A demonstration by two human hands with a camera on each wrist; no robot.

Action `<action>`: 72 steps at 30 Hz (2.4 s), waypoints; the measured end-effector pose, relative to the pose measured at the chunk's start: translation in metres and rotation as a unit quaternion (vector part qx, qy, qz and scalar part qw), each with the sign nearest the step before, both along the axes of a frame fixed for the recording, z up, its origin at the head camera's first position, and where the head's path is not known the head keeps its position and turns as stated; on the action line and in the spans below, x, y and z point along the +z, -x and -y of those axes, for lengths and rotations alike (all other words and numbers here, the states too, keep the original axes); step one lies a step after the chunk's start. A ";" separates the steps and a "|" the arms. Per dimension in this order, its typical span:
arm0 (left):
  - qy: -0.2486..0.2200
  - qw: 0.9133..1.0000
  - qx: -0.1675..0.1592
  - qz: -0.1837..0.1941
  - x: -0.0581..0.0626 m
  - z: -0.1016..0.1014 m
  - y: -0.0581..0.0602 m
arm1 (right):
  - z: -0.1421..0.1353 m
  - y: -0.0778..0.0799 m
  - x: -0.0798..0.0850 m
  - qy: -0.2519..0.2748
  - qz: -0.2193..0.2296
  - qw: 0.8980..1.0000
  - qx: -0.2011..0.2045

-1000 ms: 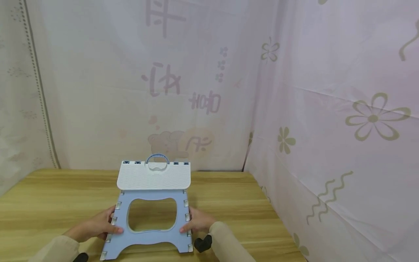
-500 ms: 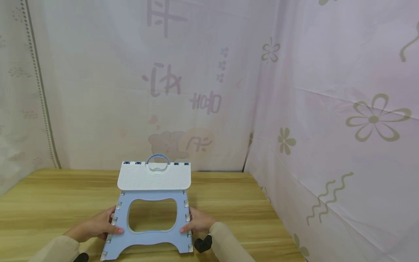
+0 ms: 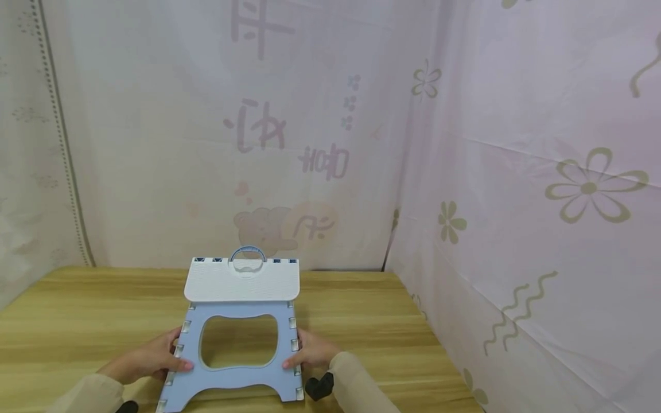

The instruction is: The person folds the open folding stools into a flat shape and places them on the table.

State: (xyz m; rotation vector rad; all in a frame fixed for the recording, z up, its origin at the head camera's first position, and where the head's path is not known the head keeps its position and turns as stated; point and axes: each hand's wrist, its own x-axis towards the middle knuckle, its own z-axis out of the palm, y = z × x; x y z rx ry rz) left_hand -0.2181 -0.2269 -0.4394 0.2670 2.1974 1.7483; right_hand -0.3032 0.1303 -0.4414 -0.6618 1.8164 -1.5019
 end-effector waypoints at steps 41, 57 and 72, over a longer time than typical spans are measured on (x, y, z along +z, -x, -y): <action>0.004 1.000 -0.003 0.019 0.005 0.004 0.001 | 0.005 -0.005 0.013 -0.054 -0.024 0.998 -0.030; -0.018 0.999 -0.010 0.048 0.006 0.004 0.000 | 0.007 -0.004 0.010 -0.046 -0.018 0.998 -0.036; 0.004 0.998 0.006 0.059 0.007 0.003 -0.001 | 0.004 0.000 0.005 -0.041 -0.004 0.999 -0.005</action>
